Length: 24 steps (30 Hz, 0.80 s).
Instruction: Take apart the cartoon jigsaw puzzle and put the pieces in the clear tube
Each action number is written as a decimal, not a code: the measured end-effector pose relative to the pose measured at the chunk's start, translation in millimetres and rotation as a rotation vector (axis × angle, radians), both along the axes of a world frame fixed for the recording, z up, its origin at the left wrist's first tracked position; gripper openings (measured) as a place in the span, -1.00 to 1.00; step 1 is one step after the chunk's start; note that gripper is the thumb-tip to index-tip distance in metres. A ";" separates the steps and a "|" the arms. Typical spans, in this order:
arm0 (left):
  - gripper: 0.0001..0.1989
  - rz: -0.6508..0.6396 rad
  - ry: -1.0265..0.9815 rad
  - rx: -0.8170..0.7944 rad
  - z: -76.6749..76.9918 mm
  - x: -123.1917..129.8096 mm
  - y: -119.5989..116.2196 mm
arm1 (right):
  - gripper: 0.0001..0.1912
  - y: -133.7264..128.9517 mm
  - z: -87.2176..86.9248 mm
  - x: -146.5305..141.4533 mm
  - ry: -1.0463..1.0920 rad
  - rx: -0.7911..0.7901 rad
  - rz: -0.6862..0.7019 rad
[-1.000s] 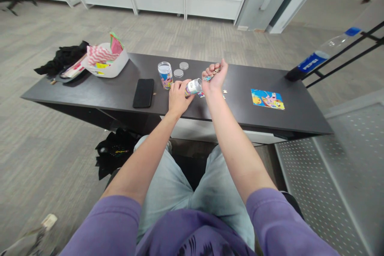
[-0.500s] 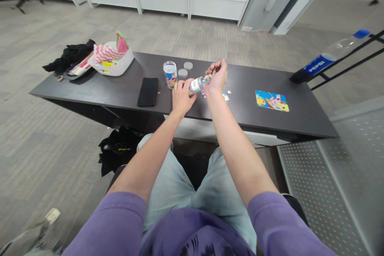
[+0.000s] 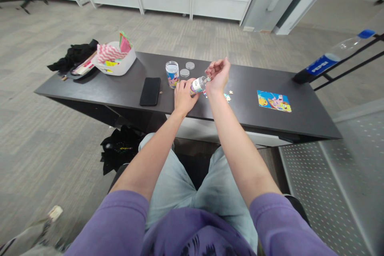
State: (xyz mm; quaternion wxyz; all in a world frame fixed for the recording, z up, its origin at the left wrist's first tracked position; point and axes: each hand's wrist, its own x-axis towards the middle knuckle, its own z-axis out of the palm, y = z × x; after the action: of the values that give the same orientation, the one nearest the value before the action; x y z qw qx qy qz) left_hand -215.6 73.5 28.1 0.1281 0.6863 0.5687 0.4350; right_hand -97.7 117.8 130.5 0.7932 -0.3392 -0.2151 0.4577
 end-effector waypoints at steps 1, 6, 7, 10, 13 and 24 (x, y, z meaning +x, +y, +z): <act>-0.34 -0.002 -0.003 -0.001 -0.1 0.0 0.1 | -0.31 -0.4 -0.1 -0.4 -0.012 0.024 0.007; -0.39 -0.008 -0.032 -0.002 -3.0 -0.5 2.1 | -0.23 2.7 -5.6 -3.2 -0.143 0.128 0.041; -0.41 -0.010 -0.041 -0.004 -4.0 -0.7 3.0 | -0.22 4.7 -6.9 -2.9 -0.146 0.147 0.046; -0.46 -0.014 -0.071 -0.013 -7.5 -1.7 7.0 | -0.20 13.7 -9.9 5.9 -0.184 0.193 0.044; -0.53 -0.009 -0.116 -0.033 -11.6 -3.7 12.1 | -0.20 21.3 -13.1 34.8 -0.318 0.188 -0.009; -0.63 -0.005 -0.178 -0.099 -9.7 -8.4 14.7 | -0.24 -56.7 -71.6 161.1 -1.270 -0.204 0.045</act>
State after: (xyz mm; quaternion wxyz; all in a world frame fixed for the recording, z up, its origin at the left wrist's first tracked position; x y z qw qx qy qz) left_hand -224.1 88.2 18.4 0.2132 0.6392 0.5740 0.4653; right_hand 63.4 61.1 59.0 0.4654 -0.6130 -0.6054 0.2027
